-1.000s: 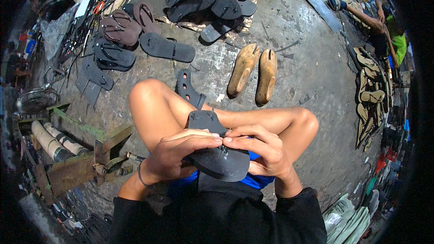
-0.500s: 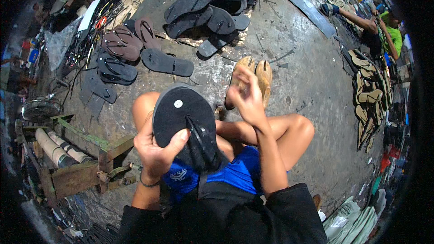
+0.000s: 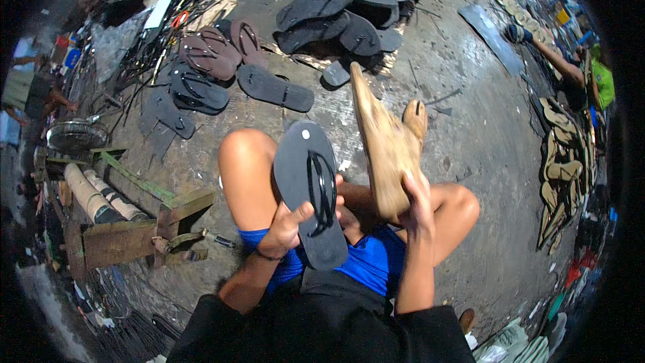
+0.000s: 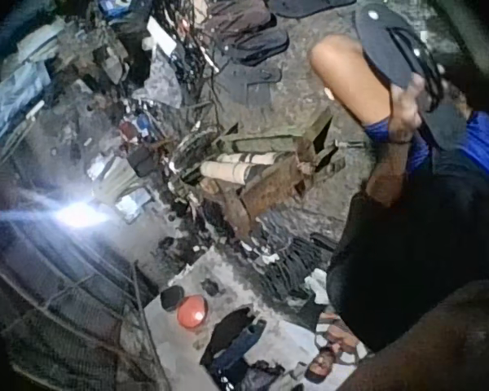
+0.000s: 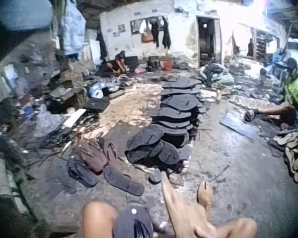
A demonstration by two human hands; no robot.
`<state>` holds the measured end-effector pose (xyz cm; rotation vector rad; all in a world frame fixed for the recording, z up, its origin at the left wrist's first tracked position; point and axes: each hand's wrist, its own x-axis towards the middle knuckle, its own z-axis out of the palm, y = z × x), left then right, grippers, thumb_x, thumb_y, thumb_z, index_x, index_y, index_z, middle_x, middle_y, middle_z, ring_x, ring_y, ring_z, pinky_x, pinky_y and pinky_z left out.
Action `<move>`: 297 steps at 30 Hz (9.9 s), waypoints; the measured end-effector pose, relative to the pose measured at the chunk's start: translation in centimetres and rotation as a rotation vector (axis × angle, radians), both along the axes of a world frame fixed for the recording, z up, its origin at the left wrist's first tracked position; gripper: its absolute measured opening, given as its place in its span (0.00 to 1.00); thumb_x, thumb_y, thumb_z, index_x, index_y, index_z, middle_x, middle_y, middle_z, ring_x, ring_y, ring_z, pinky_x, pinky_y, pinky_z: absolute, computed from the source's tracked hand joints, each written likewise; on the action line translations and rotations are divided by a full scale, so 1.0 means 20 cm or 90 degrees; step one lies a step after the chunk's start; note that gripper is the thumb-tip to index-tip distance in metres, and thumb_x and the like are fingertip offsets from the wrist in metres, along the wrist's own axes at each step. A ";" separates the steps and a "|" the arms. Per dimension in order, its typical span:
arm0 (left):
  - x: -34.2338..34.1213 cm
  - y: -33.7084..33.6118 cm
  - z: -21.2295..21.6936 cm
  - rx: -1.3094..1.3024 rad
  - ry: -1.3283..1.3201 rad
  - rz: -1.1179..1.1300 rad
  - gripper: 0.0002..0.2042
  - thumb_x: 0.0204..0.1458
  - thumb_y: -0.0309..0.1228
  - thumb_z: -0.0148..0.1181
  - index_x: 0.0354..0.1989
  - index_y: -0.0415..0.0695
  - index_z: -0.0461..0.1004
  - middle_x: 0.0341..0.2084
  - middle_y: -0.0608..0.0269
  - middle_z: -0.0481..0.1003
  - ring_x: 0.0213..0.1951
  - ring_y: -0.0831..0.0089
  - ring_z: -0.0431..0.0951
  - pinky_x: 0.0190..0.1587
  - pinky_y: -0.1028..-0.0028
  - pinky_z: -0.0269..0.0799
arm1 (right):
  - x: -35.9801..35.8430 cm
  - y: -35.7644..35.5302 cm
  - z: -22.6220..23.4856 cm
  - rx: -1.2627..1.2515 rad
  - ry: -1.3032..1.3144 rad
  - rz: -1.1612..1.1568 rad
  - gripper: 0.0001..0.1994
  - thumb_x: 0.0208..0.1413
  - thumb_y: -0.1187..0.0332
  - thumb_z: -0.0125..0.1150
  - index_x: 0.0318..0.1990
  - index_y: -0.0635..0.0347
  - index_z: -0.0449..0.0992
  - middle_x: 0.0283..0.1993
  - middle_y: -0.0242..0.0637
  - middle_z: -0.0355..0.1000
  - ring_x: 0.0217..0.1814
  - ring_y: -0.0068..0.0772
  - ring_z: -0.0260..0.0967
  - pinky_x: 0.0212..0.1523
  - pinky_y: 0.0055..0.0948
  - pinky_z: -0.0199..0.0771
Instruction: The person sits on the floor and repeatedly assembles flip-flops by pressing the sole onto a wooden last, then removing the last and placing the finished flip-flop aside. The process is repeated for multiple units.
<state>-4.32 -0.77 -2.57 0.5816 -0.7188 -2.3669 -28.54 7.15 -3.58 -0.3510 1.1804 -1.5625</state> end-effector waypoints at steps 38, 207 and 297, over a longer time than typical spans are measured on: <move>0.08 0.06 -0.08 0.191 0.039 0.287 0.48 0.56 0.72 0.27 0.67 0.39 0.59 0.61 0.47 0.67 0.58 0.55 0.71 0.61 0.57 0.69 | 0.49 0.30 0.51 -0.044 0.764 0.299 0.33 0.47 0.67 0.71 0.60 0.73 0.68 0.56 0.57 0.72 0.53 0.53 0.74 0.53 0.38 0.75; -0.05 -0.73 0.19 0.108 0.219 0.123 0.48 0.51 0.70 0.48 0.66 0.36 0.58 0.54 0.45 0.71 0.47 0.59 0.77 0.52 0.62 0.78 | 0.02 -0.05 -0.09 0.032 0.175 0.132 0.31 0.54 0.68 0.69 0.63 0.69 0.64 0.58 0.42 0.70 0.59 0.32 0.68 0.61 0.31 0.67; 0.13 -0.18 0.44 -0.720 -0.181 -0.008 0.28 0.47 0.24 0.70 0.58 0.37 0.69 0.49 0.51 0.78 0.49 0.63 0.80 0.56 0.61 0.73 | 0.27 -0.05 0.42 -0.423 0.459 0.086 0.28 0.40 0.72 0.80 0.48 0.64 0.68 0.48 0.45 0.69 0.54 0.41 0.72 0.57 0.41 0.75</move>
